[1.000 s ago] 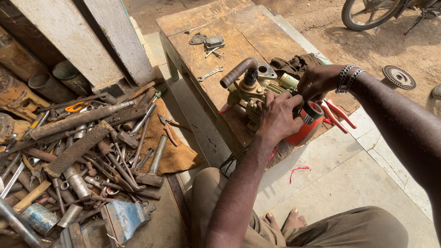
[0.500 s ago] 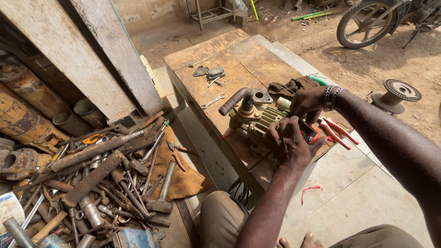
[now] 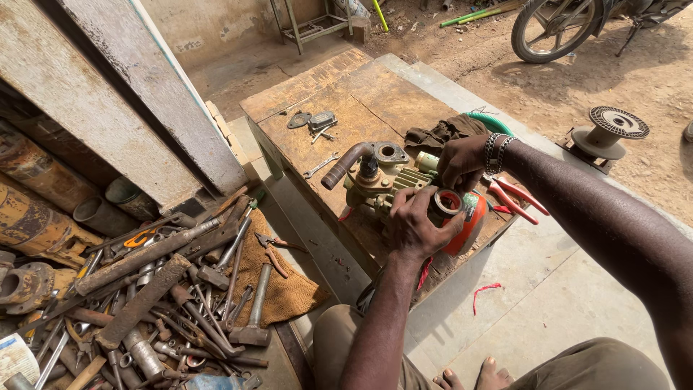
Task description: The person sits on the ground repairing a small electric water pump on a wooden bench. They use pliers to cut and strip wires, handle the pump's wiring and capacitor, and press electrical tape onto the motor housing while repositioning the pump.
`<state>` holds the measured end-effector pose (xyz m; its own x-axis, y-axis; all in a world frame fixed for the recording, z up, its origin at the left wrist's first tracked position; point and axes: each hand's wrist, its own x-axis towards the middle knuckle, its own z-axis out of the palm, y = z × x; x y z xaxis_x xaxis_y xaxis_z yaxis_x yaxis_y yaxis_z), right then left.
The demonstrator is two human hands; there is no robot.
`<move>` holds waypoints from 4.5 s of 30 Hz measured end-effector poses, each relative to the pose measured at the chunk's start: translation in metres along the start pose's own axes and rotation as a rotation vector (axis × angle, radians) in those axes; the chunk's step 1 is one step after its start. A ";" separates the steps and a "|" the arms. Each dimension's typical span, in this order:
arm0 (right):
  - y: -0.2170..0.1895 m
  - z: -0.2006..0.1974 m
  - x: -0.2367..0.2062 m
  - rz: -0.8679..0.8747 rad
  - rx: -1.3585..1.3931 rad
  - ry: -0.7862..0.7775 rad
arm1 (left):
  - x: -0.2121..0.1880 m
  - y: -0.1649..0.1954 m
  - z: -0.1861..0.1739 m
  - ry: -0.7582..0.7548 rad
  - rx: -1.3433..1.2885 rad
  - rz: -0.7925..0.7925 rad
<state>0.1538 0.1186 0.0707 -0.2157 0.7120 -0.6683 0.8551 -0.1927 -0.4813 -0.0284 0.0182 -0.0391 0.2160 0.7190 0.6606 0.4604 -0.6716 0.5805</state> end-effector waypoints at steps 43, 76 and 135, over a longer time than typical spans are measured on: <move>0.074 0.061 0.014 -0.541 0.348 0.350 | 0.016 -0.002 -0.037 -0.183 -0.066 -0.041; 0.022 0.143 -0.043 -0.429 -0.258 1.383 | 0.031 0.003 -0.022 0.043 -0.244 0.064; 0.007 0.009 -0.034 -0.094 -0.938 0.450 | 0.027 0.035 0.038 -0.049 -0.099 -0.127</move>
<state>0.1629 0.0869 0.0843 -0.2693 0.9200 -0.2849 0.9085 0.3408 0.2417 0.0263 0.0205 -0.0191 0.2042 0.8057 0.5560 0.4004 -0.5870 0.7036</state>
